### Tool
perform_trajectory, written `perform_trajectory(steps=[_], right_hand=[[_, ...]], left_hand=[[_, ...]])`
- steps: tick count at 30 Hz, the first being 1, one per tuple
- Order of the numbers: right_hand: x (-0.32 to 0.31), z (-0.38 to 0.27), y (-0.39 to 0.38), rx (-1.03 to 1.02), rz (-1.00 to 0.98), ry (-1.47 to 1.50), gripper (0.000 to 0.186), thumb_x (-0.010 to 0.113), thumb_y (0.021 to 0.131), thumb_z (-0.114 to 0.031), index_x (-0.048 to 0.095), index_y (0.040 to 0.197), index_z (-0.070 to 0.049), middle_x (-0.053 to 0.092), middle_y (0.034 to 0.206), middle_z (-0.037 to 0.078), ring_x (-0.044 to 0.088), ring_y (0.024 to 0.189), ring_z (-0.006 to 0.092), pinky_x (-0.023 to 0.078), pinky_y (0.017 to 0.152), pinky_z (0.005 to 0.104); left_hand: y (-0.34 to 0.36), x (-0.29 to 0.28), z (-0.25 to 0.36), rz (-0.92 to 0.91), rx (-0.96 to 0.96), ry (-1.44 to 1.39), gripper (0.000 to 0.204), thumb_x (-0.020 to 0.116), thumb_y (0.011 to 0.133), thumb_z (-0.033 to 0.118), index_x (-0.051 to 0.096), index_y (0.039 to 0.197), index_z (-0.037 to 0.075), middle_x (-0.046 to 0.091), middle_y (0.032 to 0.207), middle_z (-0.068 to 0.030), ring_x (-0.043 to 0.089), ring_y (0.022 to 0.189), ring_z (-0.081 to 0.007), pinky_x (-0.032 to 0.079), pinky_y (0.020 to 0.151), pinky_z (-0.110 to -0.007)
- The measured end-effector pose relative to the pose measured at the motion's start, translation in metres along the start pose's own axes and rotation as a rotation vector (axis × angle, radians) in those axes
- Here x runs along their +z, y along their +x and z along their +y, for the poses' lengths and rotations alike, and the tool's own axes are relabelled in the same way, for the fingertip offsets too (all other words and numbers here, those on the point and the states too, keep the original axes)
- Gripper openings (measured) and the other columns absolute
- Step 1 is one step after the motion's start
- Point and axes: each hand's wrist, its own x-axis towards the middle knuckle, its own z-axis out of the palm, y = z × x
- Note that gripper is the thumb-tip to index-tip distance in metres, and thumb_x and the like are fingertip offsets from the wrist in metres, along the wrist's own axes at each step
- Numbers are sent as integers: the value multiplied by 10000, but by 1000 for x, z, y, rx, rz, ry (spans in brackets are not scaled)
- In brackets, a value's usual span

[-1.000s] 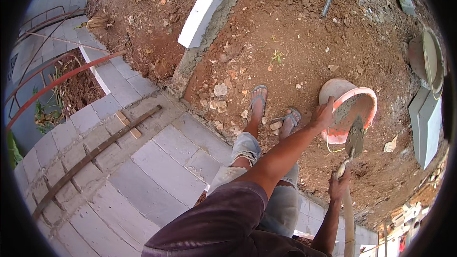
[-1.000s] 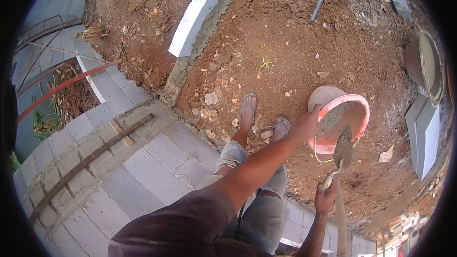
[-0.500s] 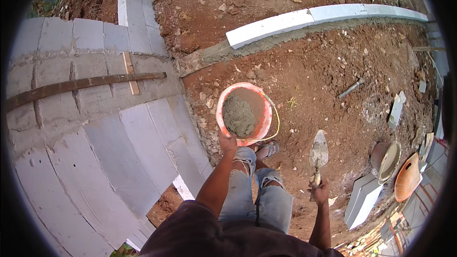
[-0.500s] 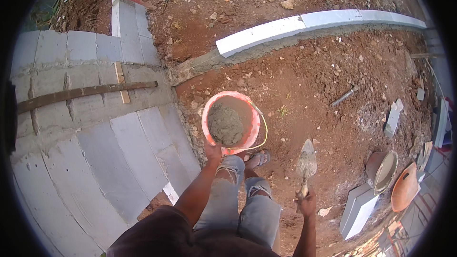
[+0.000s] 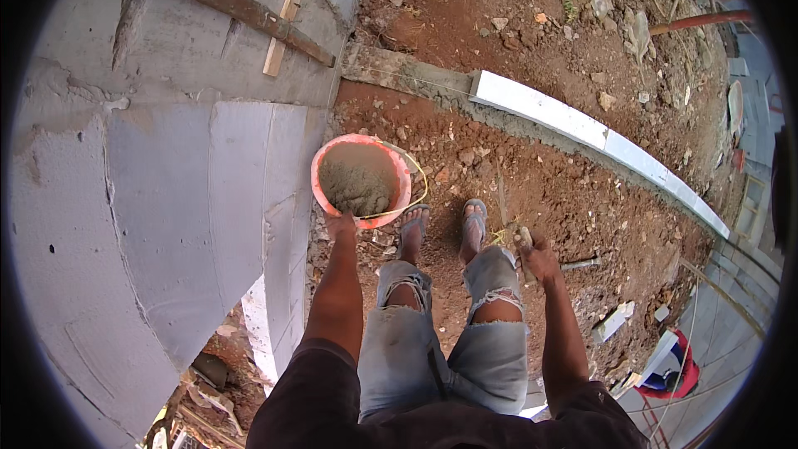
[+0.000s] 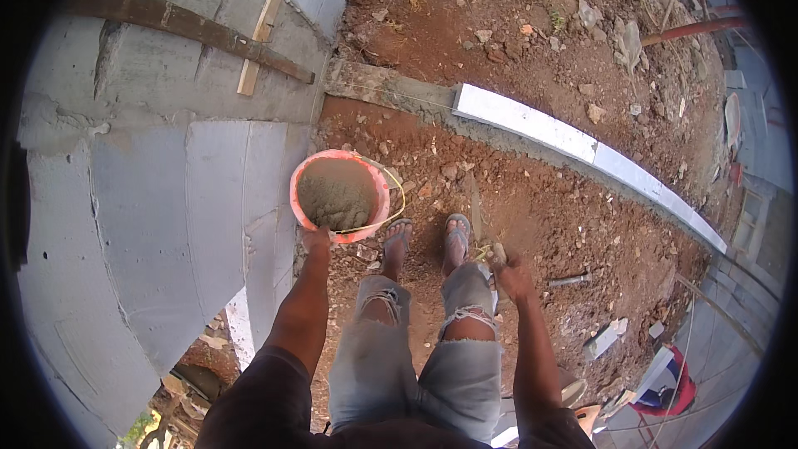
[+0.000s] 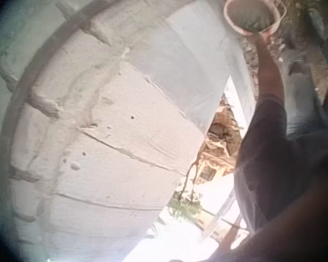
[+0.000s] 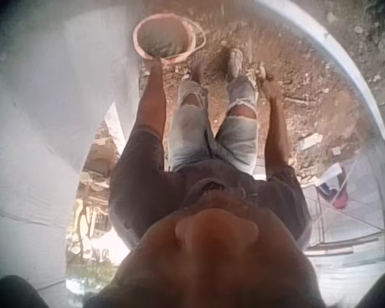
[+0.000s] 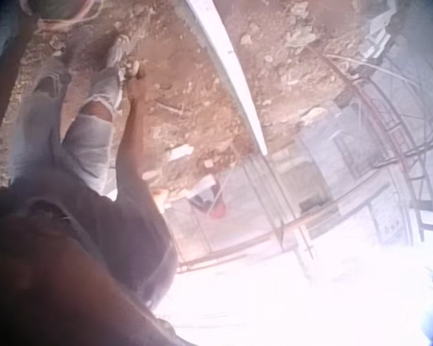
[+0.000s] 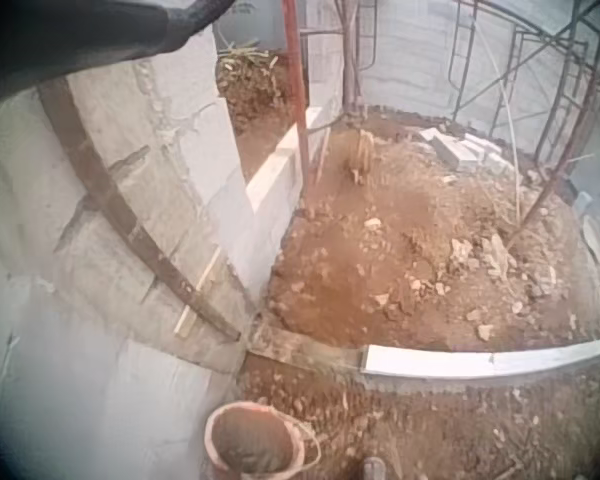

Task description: The person cuts a white rectangular tile with a utility knife, applies cement to its back, places it into a prepared trench, and uses a hammer to tap it into position. The person then smooths the cement along the tile edges with a trowel.

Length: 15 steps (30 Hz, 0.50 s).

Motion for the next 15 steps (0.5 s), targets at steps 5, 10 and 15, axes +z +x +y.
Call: perform_trajectory(steps=[5, 10, 15], right_hand=[[20, -40, 138, -154, -116, -333, 486, 608, 996, -401, 572, 1351, -70, 700, 1122, 151, 654, 1037, 281, 502, 924, 396], [65, -68, 294, -271, -96, -371, 465, 640, 945, -304, 596, 1275, 21, 702, 1151, 260, 668, 1104, 405, 501, 972, 446], [131, -85, 442, -564, 5, -326, 321, 618, 908, -180, 666, 1150, 26, 726, 1018, 233, 695, 968, 404, 537, 869, 469]], left_hand=[[40, 46, -42, 34, -114, 151, 757, 768, 823, 92, 408, 1488, 101, 600, 1336, -217, 650, 1179, -379, 560, 934, -485], [49, 50, -128, -134, 51, 80, 573, 697, 846, 100, 458, 1360, 16, 646, 1227, -210, 676, 1097, -345, 546, 911, -436], [56, 29, -136, -251, 421, -150, 612, 680, 862, 194, 415, 1340, -81, 632, 1236, -258, 671, 1091, -369, 513, 942, -427]])
